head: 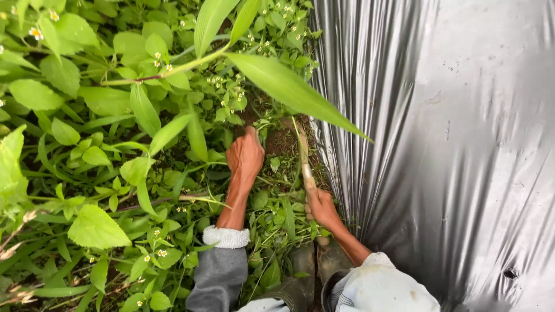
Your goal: The person uses a sickle to cut weeds and grass growing along the edge of a black plastic sheet. They repeatedly swing the tool to clear vegetation and use their left hand to pull away the cut plants.
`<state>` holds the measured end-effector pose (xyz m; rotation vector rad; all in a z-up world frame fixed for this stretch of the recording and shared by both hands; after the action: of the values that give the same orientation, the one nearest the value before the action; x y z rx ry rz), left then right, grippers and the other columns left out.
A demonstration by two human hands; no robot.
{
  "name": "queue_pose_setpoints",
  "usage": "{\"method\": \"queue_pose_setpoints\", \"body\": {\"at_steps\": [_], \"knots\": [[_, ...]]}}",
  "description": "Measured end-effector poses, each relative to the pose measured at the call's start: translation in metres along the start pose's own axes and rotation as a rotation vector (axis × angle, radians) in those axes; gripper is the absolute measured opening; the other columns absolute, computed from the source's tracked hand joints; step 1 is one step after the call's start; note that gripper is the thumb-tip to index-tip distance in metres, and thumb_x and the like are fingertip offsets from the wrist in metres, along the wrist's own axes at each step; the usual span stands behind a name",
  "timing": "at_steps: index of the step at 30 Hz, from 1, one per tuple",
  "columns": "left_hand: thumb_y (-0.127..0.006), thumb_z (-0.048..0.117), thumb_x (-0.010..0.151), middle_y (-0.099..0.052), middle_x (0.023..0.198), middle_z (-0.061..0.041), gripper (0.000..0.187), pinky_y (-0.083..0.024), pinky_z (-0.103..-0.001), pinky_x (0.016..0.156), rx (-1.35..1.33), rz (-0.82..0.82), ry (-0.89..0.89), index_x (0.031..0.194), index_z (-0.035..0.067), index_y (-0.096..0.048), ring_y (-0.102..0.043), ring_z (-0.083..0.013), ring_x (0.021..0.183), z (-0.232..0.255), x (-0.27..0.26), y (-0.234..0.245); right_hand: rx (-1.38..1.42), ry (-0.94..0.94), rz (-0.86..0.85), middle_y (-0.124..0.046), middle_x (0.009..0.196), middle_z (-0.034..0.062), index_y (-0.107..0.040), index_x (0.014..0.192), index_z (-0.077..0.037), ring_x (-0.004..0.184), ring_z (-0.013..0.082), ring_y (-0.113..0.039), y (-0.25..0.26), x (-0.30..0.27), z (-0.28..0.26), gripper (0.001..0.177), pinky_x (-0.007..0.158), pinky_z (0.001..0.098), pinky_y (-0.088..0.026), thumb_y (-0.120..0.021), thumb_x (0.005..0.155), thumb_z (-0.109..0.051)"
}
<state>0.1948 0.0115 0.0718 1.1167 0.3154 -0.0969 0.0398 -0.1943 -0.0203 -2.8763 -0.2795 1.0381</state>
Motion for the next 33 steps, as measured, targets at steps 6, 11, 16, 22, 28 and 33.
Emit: {"method": "queue_pose_setpoints", "body": {"at_steps": [6, 11, 16, 22, 28, 33], "knots": [[-0.037, 0.015, 0.107, -0.071, 0.077, -0.030, 0.025, -0.055, -0.064, 0.073, -0.001, -0.102, 0.055, 0.101, 0.000, -0.056, -0.074, -0.0497, 0.080, -0.024, -0.035, 0.000, -0.303, 0.117, -0.039, -0.056, 0.051, 0.0109, -0.058, 0.081, -0.005, 0.040, 0.0131, -0.049, -0.002, -0.029, -0.020, 0.048, 0.040, 0.0318, -0.044, -0.039, 0.113, -0.035], [-0.056, 0.011, 0.095, -0.075, 0.086, -0.025, 0.029, -0.058, -0.059, 0.075, 0.187, -0.277, 0.209, 0.121, -0.002, -0.056, -0.076, -0.0432, 0.089, -0.098, -0.059, -0.061, -0.364, 0.249, 0.270, -0.059, 0.056, 0.0102, -0.062, 0.098, 0.000, 0.040, 0.0142, -0.051, 0.020, -0.036, -0.027, 0.034, 0.040, 0.0283, -0.048, -0.052, 0.109, -0.031], [-0.036, 0.019, 0.103, -0.075, 0.085, -0.024, 0.039, -0.059, -0.056, 0.082, 0.129, -0.385, 0.231, 0.122, -0.004, -0.061, -0.076, -0.0390, 0.088, -0.065, -0.087, -0.083, -0.235, 0.364, 0.424, -0.056, 0.058, 0.0056, -0.055, 0.103, -0.001, 0.042, 0.0128, -0.052, 0.018, -0.023, -0.084, 0.028, 0.038, 0.0237, -0.046, -0.044, 0.112, -0.025], [-0.029, 0.022, 0.107, -0.073, 0.076, -0.023, 0.049, -0.058, -0.052, 0.077, 0.149, -0.418, 0.181, 0.106, -0.003, -0.071, -0.077, -0.0392, 0.083, -0.046, -0.097, -0.068, -0.072, 0.185, 0.296, -0.053, 0.053, 0.0018, -0.053, 0.098, -0.002, 0.037, 0.0107, -0.049, 0.001, -0.014, -0.060, 0.029, 0.034, 0.0231, -0.044, -0.043, 0.111, -0.025], [-0.031, 0.018, 0.107, -0.073, 0.076, -0.023, 0.042, -0.059, -0.051, 0.074, 0.216, -0.415, 0.108, 0.112, 0.000, -0.069, -0.076, -0.0388, 0.079, -0.055, -0.095, -0.081, -0.089, 0.242, 0.391, -0.054, 0.054, 0.0011, -0.054, 0.097, -0.005, 0.038, 0.0090, -0.052, 0.005, 0.014, -0.075, 0.030, 0.034, 0.0225, -0.046, -0.042, 0.113, -0.027], [-0.035, 0.012, 0.104, -0.076, 0.079, -0.022, 0.036, -0.061, -0.049, 0.075, 0.300, -0.381, 0.018, 0.119, 0.005, -0.068, -0.078, -0.0353, 0.083, -0.062, -0.083, -0.089, -0.014, 0.150, 0.316, -0.054, 0.049, 0.0029, -0.054, 0.088, -0.007, 0.035, 0.0123, -0.053, -0.003, 0.015, -0.037, 0.036, 0.034, 0.0269, -0.047, -0.039, 0.111, -0.030]]}}
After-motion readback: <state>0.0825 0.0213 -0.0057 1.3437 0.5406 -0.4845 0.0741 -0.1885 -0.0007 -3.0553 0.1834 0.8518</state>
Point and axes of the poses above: each hand's wrist, its own x-axis towards the middle knuckle, its own y-axis out of the back of the hand, z = x × y, the point moved 5 cm from there along x, towards the middle knuckle
